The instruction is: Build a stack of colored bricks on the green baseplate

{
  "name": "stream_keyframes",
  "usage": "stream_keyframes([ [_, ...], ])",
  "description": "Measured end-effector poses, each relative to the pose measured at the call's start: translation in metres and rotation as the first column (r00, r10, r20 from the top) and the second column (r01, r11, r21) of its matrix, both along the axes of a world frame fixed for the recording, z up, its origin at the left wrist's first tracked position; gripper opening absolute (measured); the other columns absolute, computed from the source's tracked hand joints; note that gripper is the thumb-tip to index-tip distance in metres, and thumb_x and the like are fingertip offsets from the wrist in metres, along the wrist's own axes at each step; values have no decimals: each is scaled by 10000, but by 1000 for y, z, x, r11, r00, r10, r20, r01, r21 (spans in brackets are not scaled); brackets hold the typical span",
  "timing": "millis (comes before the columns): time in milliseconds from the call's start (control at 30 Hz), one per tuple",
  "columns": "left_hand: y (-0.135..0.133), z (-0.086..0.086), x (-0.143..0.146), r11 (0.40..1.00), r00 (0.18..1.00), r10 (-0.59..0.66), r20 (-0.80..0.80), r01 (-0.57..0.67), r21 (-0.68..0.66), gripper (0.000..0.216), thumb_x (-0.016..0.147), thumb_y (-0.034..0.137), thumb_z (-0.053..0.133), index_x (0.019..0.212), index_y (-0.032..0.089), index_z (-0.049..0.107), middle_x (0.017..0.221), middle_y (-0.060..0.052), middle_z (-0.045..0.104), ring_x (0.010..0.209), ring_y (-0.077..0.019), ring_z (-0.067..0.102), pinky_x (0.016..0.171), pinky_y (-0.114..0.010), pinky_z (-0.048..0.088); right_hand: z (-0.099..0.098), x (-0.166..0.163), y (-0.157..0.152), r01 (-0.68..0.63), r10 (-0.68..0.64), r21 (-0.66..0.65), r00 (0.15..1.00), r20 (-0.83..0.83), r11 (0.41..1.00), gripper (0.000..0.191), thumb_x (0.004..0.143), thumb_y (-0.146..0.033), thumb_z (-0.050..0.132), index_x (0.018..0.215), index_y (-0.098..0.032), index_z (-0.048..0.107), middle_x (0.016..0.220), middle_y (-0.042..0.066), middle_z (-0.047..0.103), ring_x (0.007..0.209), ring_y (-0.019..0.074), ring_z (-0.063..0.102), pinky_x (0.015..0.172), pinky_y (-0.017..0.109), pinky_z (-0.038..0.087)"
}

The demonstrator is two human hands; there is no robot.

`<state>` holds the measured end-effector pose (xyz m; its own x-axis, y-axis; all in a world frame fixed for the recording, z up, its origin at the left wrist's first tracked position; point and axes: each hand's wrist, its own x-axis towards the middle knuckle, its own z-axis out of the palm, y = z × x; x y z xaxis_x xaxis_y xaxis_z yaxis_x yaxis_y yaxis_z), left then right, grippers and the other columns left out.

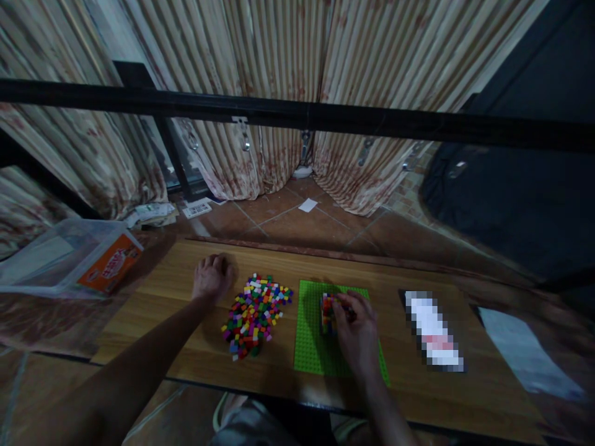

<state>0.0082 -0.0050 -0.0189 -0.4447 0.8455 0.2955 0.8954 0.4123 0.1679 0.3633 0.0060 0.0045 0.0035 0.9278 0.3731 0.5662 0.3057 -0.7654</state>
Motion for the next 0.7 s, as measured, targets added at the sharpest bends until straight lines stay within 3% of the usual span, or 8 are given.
stream_keyframes([
  [200, 1, -3, -3, 1000, 1000, 0, 6, 0, 11, 431, 880, 397, 432, 1190, 145, 594, 1225, -147, 598, 1116, -317, 519, 975, -446, 401, -4, -7, 5, 57, -69, 80, 986, 149, 995, 384, 884, -511, 538, 979, -183, 714, 1120, 137, 612, 1073, 291, 500, 937, 464, 397],
  [533, -1, 1, 1, 1000, 1000, 12, 25, -12, 0, 402, 887, 376, 443, 1170, 136, 598, 1208, -160, 599, 1110, -318, 515, 970, -450, 401, -11, -5, 3, 40, -63, 112, 975, 214, 993, 379, 906, -495, 519, 941, -176, 721, 1129, 140, 611, 1092, 290, 488, 932, 454, 390],
  [700, -2, 2, 4, 1000, 1000, 9, 22, -9, 11, 385, 885, 369, 455, 1159, 139, 597, 1192, -150, 604, 1095, -313, 519, 963, -441, 406, -5, -6, -7, 25, -79, 206, 963, 257, 978, 293, 927, -407, 531, 978, -182, 711, 1140, 131, 616, 1075, 283, 511, 935, 469, 381],
])
